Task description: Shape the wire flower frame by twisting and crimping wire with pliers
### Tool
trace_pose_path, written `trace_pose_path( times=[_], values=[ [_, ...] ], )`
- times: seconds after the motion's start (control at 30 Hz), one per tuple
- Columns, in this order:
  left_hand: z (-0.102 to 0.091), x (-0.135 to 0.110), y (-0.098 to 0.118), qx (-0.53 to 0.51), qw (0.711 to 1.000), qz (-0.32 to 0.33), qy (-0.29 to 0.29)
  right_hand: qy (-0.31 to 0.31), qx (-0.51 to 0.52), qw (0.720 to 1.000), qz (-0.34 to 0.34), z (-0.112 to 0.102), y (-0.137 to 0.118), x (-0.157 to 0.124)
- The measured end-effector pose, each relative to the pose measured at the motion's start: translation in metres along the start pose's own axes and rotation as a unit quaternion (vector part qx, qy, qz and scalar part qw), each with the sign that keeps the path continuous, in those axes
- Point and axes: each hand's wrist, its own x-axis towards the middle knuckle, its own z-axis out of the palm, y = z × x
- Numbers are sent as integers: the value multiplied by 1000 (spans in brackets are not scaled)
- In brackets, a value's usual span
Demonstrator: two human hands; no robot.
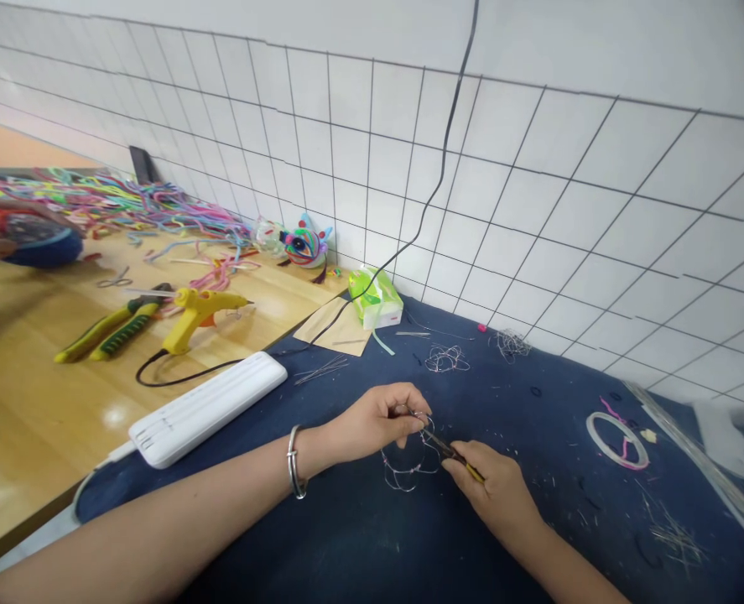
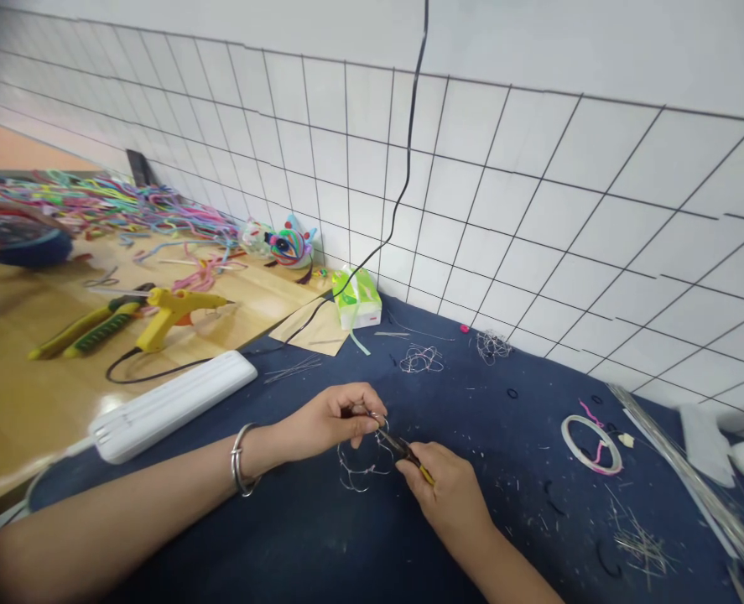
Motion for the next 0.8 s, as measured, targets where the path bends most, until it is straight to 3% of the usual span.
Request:
trace_pose_path(
  times=[0.33, 0.8],
  values=[
    [-2, 0, -5, 4, 999, 34, -15, -64, 65, 994, 66, -9, -9, 4],
    [-8, 2, 1, 63, 995, 32, -70, -22, 9, 999, 22, -3, -1, 0]
  ],
)
